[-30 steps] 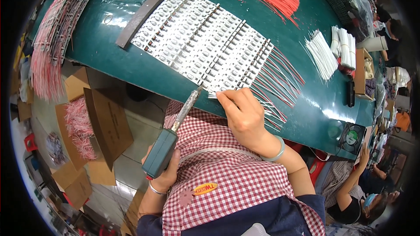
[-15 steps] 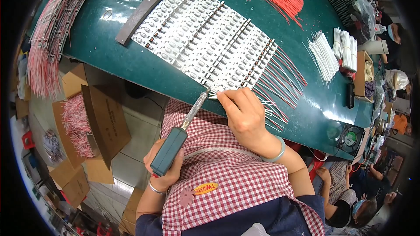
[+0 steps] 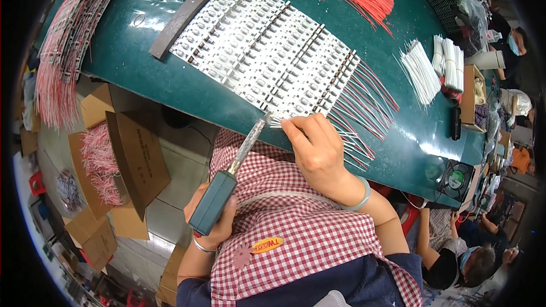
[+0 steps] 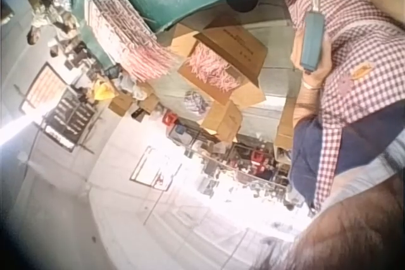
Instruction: The person solders wires onto LED strips using a soldering iron.
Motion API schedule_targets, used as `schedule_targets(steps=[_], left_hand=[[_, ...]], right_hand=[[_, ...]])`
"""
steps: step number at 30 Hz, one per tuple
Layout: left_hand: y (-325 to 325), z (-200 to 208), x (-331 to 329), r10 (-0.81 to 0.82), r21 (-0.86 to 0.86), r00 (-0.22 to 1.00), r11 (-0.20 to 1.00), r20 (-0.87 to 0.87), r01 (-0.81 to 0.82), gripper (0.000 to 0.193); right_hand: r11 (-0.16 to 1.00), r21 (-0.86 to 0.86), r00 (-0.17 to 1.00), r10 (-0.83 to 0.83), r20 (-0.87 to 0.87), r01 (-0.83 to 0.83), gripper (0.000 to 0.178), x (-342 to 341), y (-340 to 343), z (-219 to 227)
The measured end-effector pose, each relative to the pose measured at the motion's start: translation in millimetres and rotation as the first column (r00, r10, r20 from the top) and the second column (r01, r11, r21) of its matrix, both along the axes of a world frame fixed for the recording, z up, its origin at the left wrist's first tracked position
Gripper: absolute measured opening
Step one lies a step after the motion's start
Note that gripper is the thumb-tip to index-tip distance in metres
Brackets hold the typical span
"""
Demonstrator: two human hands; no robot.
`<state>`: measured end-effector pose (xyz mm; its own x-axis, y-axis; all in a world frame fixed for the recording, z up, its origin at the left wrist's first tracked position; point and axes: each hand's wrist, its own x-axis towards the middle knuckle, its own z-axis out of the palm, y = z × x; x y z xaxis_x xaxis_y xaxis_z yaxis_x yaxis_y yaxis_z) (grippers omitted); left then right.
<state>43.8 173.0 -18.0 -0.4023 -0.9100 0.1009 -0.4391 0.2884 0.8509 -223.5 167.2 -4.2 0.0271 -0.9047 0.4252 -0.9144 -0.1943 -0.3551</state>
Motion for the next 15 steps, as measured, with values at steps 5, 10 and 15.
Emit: schedule_targets(steps=[5,10,15], left_hand=[[3,-4,3,0.045,0.122,0.999,0.992,-0.006,-0.044,0.023],[-2,2,-3,0.022,0.038,1.0,0.999,-0.007,-0.022,0.024],[-14,14,-13,-0.039,-0.01,0.999,0.999,0.015,0.039,0.024]], right_hand=[[1.0,-0.011,1.0,-0.007,0.029,0.007,0.03,1,-1,-3],[0.995,-0.086,0.997,-0.037,0.072,0.043,0.031,-2,-3,0],[0.998,-0.044,0.998,-0.038,0.046,0.04,0.03,-4,-5,-1]])
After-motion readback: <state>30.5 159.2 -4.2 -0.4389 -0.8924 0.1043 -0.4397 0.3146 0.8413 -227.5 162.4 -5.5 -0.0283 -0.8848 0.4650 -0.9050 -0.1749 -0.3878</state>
